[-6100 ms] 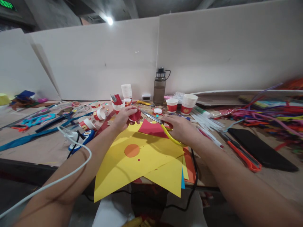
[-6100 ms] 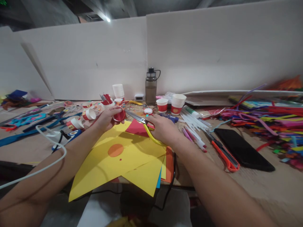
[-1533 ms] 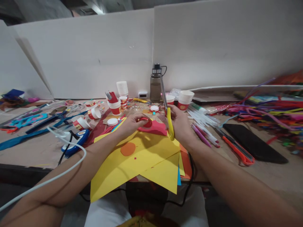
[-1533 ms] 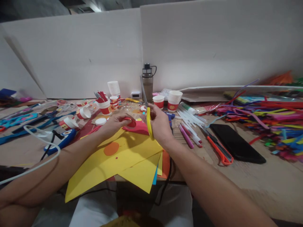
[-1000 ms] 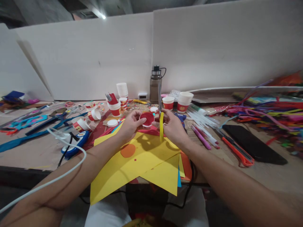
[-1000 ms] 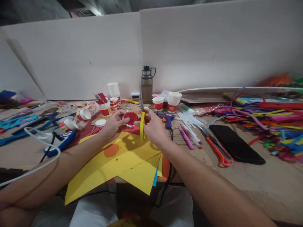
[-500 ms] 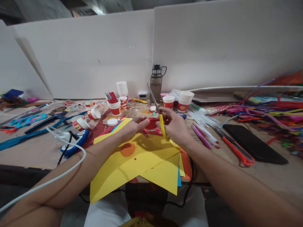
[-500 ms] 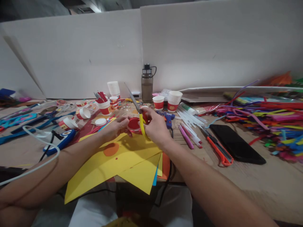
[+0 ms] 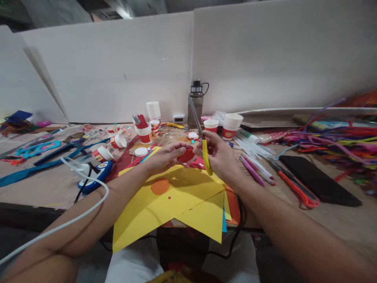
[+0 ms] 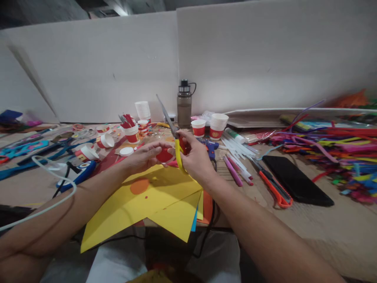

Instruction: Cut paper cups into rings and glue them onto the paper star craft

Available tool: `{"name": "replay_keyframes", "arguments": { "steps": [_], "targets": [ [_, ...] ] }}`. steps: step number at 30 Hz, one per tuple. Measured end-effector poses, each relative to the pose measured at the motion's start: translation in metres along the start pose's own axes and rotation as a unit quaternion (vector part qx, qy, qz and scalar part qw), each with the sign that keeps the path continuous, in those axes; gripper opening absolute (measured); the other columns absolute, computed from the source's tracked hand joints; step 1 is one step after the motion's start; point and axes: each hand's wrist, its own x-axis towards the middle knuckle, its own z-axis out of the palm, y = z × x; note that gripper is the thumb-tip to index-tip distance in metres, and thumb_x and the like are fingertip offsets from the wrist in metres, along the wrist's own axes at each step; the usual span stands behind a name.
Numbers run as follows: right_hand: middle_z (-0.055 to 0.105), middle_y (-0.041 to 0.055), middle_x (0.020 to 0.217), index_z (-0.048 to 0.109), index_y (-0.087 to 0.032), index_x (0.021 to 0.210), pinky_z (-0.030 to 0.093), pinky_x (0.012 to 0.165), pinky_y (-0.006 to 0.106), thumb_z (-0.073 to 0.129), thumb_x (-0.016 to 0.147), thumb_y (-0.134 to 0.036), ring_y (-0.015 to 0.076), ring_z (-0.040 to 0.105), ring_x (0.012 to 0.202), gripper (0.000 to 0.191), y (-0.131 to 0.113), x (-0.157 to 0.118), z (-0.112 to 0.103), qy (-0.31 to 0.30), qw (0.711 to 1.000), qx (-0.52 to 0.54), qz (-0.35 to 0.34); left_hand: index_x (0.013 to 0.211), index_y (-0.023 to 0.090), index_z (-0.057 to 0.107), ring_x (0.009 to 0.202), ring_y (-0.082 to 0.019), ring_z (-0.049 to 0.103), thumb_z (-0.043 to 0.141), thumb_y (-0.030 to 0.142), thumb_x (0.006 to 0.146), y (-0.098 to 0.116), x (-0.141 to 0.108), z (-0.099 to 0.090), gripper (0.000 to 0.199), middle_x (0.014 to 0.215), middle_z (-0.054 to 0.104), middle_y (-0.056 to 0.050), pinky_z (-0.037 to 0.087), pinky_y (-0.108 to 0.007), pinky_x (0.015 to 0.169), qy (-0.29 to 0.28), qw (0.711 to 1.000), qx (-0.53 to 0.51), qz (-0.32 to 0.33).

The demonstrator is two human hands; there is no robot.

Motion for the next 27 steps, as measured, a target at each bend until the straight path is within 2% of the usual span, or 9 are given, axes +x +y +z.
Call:
{"name": "replay_keyframes", "arguments": {
  "steps": [4,9,14,19,27],
  "targets": [
    [0.061,0.0011,0.095,0.048,-0.027,0.122,0.049,0.072,0.028,0.069,0.077,-0.037,0.0145,0.058,0.083,0.051,-0.002,0.002,-0.004,0.001,0.998,0.069,0.0,0.115,0.018,0.062,0.104,-0.023,0.062,0.063,0.023,0.082,0.002,0.001,-0.007,0.034,0.118,0.063,-0.012,0.055,-0.039,0.083,0.003,0.998,-0.007,0.056],
    [0.059,0.0007,0.093,0.045,-0.031,0.125,0.045,0.06,0.025,0.062,0.082,-0.043,0.0129,0.054,0.075,0.048,-0.008,0.0,-0.005,-0.034,0.995,0.089,0.018,0.116,0.016,0.062,0.112,-0.025,0.06,0.059,0.019,0.08,0.003,0.002,-0.015,0.036,0.116,0.065,-0.014,0.051,-0.039,0.092,-0.012,0.995,-0.015,0.099],
    [0.055,-0.0023,0.083,0.052,-0.026,0.118,0.038,0.048,0.022,0.07,0.075,-0.046,0.0074,0.044,0.057,0.051,-0.012,-0.003,-0.002,-0.047,0.986,0.129,0.098,0.115,0.019,0.063,0.116,-0.028,0.056,0.059,0.019,0.077,0.006,0.0,-0.012,0.038,0.124,0.061,-0.012,0.055,-0.04,0.084,-0.028,0.991,-0.016,0.13],
    [0.049,-0.0052,0.078,0.056,-0.024,0.108,0.036,0.044,0.02,0.074,0.07,-0.045,0.0051,0.04,0.053,0.047,-0.016,-0.004,0.0,-0.027,0.972,0.186,0.143,0.116,0.019,0.063,0.119,-0.03,0.053,0.064,0.019,0.073,0.008,-0.002,-0.007,0.043,0.128,0.059,-0.012,0.055,-0.041,0.086,-0.046,0.988,0.004,0.147],
    [0.047,-0.0069,0.075,0.049,-0.026,0.11,0.036,0.047,0.02,0.072,0.074,-0.04,0.0061,0.041,0.055,0.045,-0.007,-0.004,0.003,-0.045,0.978,0.172,0.108,0.112,0.02,0.063,0.12,-0.029,0.053,0.065,0.018,0.071,0.006,-0.002,-0.009,0.041,0.128,0.059,-0.011,0.049,-0.045,0.096,-0.047,0.985,0.017,0.164]
  ]
}}
